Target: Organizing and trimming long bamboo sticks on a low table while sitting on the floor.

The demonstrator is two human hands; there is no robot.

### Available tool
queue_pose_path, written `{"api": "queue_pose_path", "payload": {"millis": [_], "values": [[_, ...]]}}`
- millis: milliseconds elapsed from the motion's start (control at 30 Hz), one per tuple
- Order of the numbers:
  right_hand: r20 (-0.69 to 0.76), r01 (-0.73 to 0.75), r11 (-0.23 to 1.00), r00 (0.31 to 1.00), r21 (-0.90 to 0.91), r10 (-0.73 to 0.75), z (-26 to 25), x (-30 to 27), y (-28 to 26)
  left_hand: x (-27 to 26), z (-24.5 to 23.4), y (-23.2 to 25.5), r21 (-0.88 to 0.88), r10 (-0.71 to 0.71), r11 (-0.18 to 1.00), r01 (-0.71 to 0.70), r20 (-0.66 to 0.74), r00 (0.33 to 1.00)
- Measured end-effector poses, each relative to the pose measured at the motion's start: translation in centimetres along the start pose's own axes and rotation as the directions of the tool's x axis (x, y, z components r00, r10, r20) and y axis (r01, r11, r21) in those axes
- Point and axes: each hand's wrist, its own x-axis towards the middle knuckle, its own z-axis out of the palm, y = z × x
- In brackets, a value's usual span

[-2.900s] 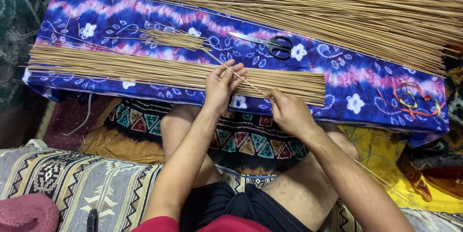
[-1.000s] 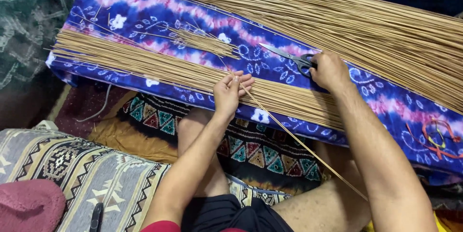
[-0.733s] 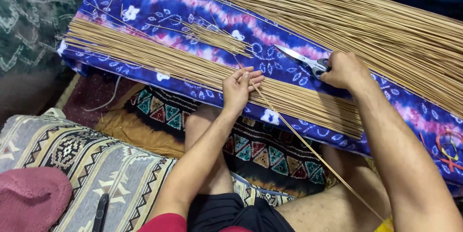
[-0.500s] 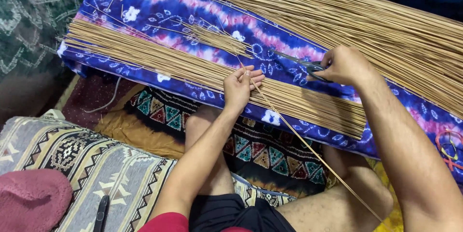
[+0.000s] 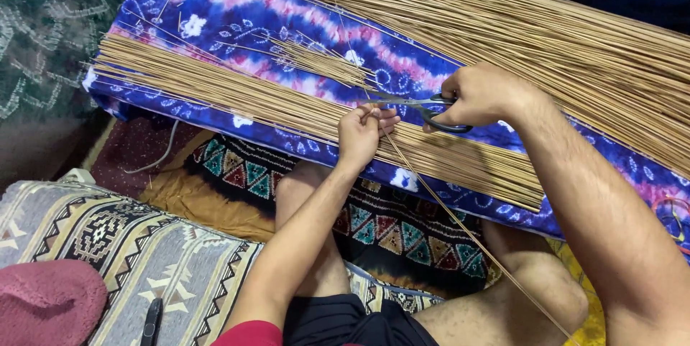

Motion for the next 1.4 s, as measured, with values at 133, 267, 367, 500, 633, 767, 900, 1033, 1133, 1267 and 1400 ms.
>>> {"api": "queue_pose_path", "payload": {"millis": [133, 267, 367, 500, 633, 767, 900, 1033, 1133, 1267, 1400], "values": [[-0.009, 0.043, 0.999, 0.999, -0.023, -0.043, 0.5, 1.3, 0.7, 0.2, -0.2, -0.3, -0.016, -0.001, 1.0, 0.002, 0.012, 1.0], [-0.066, 0.061, 0.989, 0.995, -0.137, -0.07, 0.9, 1.7, 0.8, 0.6, -0.6, -1.2, -0.013, -0.001, 1.0, 0.002, 0.026, 1.0], [-0.094, 0.051, 0.977, 0.993, -0.205, -0.072, 1.0, 1.6, 0.7, 0.6, -0.6, -1.5, -0.013, 0.005, 1.0, -0.004, 0.031, 1.0], [-0.131, 0.052, 0.97, 0.988, -0.237, -0.085, 1.1, 1.6, 0.3, 0.2, -0.2, -0.9, 0.016, 0.022, 1.0, -0.023, 0.035, 0.999], [-0.13, 0.061, 0.963, 0.987, -0.261, -0.098, 0.7, 1.2, -0.7, -0.4, 0.2, 0.3, 0.055, 0.024, 0.998, -0.027, 0.044, 0.999], [-0.146, 0.064, 0.957, 0.983, -0.282, -0.109, 1.1, 2.0, -0.9, -0.6, 0.4, 0.8, 0.083, 0.034, 0.996, -0.036, 0.028, 0.999], [-0.143, 0.063, 0.952, 0.984, -0.301, -0.11, 1.5, 2.7, -0.8, -0.6, 0.4, 0.7, 0.102, 0.026, 0.994, -0.028, 0.015, 1.0], [-0.13, 0.069, 0.947, 0.985, -0.313, -0.114, 1.2, 2.4, -0.8, -0.8, 0.4, 0.4, 0.097, 0.027, 0.995, -0.027, 0.008, 1.0], [-0.149, 0.082, 0.937, 0.979, -0.34, -0.139, 1.6, 2.6, -0.3, -0.8, 0.6, 0.2, 0.089, 0.03, 0.995, -0.032, 0.019, 0.999], [-0.152, 0.098, 0.954, 0.978, -0.283, -0.146, 1.4, 1.9, 0.7, -1.0, 0.7, 0.6, 0.081, 0.044, 0.996, -0.046, 0.025, 0.999], [-0.203, -0.051, 0.991, 0.979, -0.127, 0.024, 1.6, 0.3, 2.4, -0.8, -0.1, -0.1, 0.005, 0.056, 0.998, -0.056, 0.043, 0.997]]}}
